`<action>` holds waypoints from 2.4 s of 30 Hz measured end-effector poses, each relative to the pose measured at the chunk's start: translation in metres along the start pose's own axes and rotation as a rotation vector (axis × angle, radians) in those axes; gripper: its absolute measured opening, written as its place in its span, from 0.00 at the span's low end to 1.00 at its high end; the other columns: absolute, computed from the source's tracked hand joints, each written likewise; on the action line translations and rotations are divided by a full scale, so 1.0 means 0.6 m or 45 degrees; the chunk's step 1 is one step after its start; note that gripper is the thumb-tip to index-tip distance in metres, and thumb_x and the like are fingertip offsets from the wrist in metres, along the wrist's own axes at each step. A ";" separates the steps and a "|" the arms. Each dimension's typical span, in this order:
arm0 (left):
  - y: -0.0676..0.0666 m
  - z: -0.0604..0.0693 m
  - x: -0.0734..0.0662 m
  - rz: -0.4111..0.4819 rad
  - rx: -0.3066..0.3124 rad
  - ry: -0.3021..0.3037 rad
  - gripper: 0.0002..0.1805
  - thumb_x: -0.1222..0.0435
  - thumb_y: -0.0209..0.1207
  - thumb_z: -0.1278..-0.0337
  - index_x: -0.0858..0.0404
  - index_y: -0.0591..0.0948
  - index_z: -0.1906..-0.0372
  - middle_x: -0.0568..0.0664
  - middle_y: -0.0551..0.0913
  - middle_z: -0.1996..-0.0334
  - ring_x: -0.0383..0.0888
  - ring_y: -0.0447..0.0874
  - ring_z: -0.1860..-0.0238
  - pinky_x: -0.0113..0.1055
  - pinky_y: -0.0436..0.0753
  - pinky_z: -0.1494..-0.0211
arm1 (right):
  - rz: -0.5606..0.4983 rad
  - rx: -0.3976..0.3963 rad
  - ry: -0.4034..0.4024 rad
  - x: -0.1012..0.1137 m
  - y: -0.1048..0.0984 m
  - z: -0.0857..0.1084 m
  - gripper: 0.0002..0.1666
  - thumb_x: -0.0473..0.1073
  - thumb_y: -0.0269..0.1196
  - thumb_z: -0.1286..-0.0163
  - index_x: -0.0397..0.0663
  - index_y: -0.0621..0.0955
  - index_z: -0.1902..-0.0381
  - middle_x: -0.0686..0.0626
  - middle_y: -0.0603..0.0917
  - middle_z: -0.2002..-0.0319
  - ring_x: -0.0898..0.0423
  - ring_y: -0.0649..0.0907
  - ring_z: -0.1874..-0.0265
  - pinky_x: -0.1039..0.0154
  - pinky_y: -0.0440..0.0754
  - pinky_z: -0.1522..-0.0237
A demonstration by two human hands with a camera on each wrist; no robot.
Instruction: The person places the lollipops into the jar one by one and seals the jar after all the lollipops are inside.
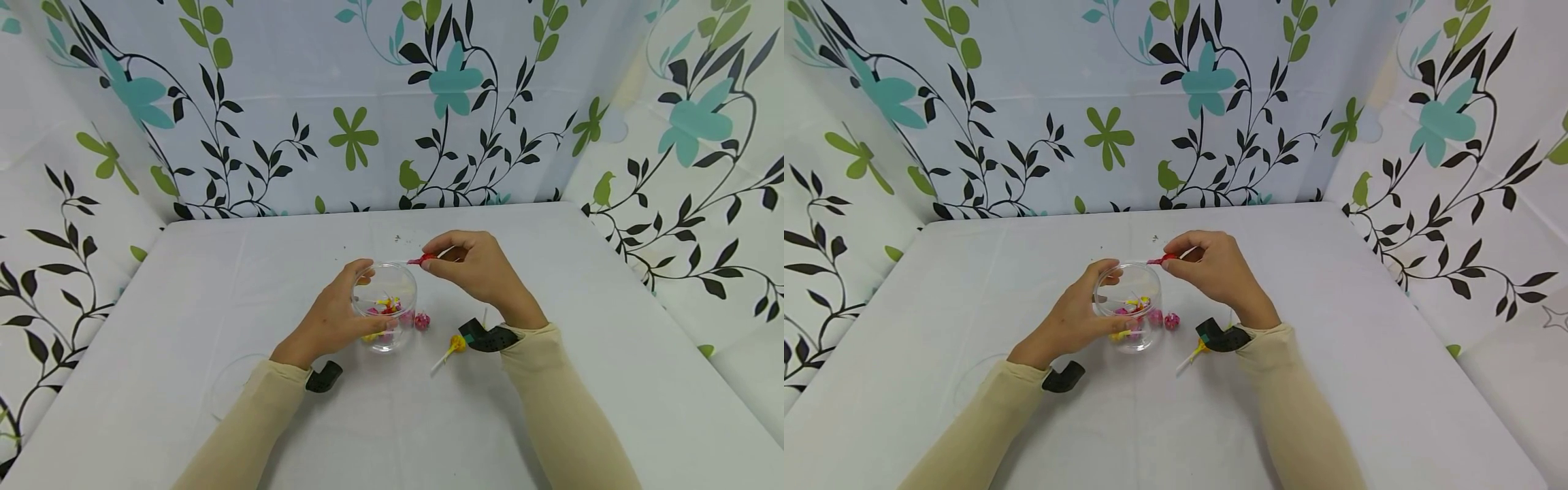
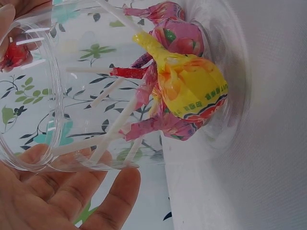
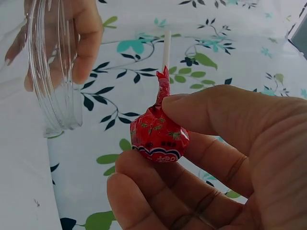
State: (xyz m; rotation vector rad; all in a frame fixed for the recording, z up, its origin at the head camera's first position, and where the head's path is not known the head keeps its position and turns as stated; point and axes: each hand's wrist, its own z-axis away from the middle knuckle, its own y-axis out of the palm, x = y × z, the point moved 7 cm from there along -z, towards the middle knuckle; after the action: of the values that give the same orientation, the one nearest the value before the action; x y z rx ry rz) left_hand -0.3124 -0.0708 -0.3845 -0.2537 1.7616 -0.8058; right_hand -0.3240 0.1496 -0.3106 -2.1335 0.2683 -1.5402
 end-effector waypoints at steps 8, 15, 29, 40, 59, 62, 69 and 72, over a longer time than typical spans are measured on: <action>-0.001 0.001 0.001 0.000 -0.004 -0.001 0.58 0.43 0.78 0.52 0.53 0.59 0.20 0.57 0.73 0.28 0.55 0.69 0.27 0.64 0.72 0.30 | -0.013 0.068 -0.047 0.009 0.020 0.002 0.09 0.40 0.72 0.33 0.47 0.89 0.56 0.51 0.91 0.60 0.52 0.88 0.64 0.57 0.86 0.61; -0.001 0.001 0.001 0.009 0.000 -0.017 0.58 0.43 0.78 0.52 0.54 0.58 0.20 0.56 0.73 0.28 0.56 0.69 0.26 0.65 0.72 0.30 | -0.024 0.113 -0.058 0.011 0.035 0.002 0.10 0.40 0.72 0.33 0.43 0.89 0.55 0.48 0.91 0.63 0.52 0.88 0.66 0.58 0.86 0.62; 0.001 0.001 -0.002 0.010 -0.004 -0.023 0.57 0.45 0.78 0.52 0.52 0.58 0.20 0.56 0.73 0.28 0.55 0.70 0.28 0.63 0.75 0.32 | 0.089 0.191 -0.039 0.004 0.040 0.000 0.09 0.37 0.70 0.33 0.44 0.89 0.56 0.45 0.90 0.57 0.53 0.87 0.63 0.57 0.85 0.62; -0.001 0.002 0.001 0.018 -0.001 -0.029 0.57 0.47 0.79 0.51 0.52 0.58 0.20 0.56 0.72 0.28 0.54 0.69 0.27 0.63 0.74 0.31 | 0.232 0.439 0.127 -0.021 0.052 0.005 0.03 0.38 0.73 0.36 0.49 0.87 0.67 0.52 0.87 0.69 0.50 0.84 0.64 0.58 0.83 0.63; 0.000 0.000 0.001 0.024 0.001 -0.042 0.56 0.48 0.79 0.51 0.51 0.58 0.20 0.52 0.73 0.28 0.54 0.69 0.28 0.61 0.75 0.31 | 0.329 0.523 0.292 -0.054 0.066 0.005 0.03 0.35 0.69 0.35 0.45 0.89 0.68 0.52 0.85 0.74 0.55 0.80 0.72 0.63 0.81 0.68; 0.000 0.000 0.001 0.020 -0.002 -0.041 0.56 0.48 0.79 0.51 0.51 0.59 0.20 0.52 0.73 0.28 0.54 0.69 0.28 0.61 0.75 0.31 | 0.344 0.497 0.305 -0.058 0.062 0.004 0.03 0.34 0.68 0.35 0.44 0.89 0.68 0.51 0.85 0.74 0.55 0.80 0.74 0.63 0.80 0.69; 0.000 0.000 -0.001 0.005 -0.010 -0.019 0.57 0.46 0.79 0.52 0.51 0.59 0.21 0.51 0.74 0.30 0.52 0.71 0.29 0.61 0.74 0.30 | 0.445 0.437 0.314 -0.069 0.053 -0.001 0.05 0.32 0.67 0.36 0.42 0.89 0.67 0.50 0.86 0.71 0.53 0.80 0.71 0.62 0.80 0.68; 0.000 0.000 -0.001 0.005 -0.010 -0.014 0.57 0.45 0.79 0.53 0.51 0.59 0.21 0.51 0.74 0.30 0.52 0.71 0.28 0.61 0.73 0.29 | 0.475 0.401 0.303 -0.070 0.047 -0.002 0.06 0.32 0.66 0.36 0.42 0.89 0.65 0.49 0.86 0.69 0.53 0.81 0.69 0.62 0.80 0.67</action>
State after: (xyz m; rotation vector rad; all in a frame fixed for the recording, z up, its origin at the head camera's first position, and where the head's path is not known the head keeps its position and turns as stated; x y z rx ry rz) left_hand -0.3121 -0.0703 -0.3841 -0.2595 1.7546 -0.7929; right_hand -0.3364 0.1430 -0.3595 -1.5586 0.4449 -1.4972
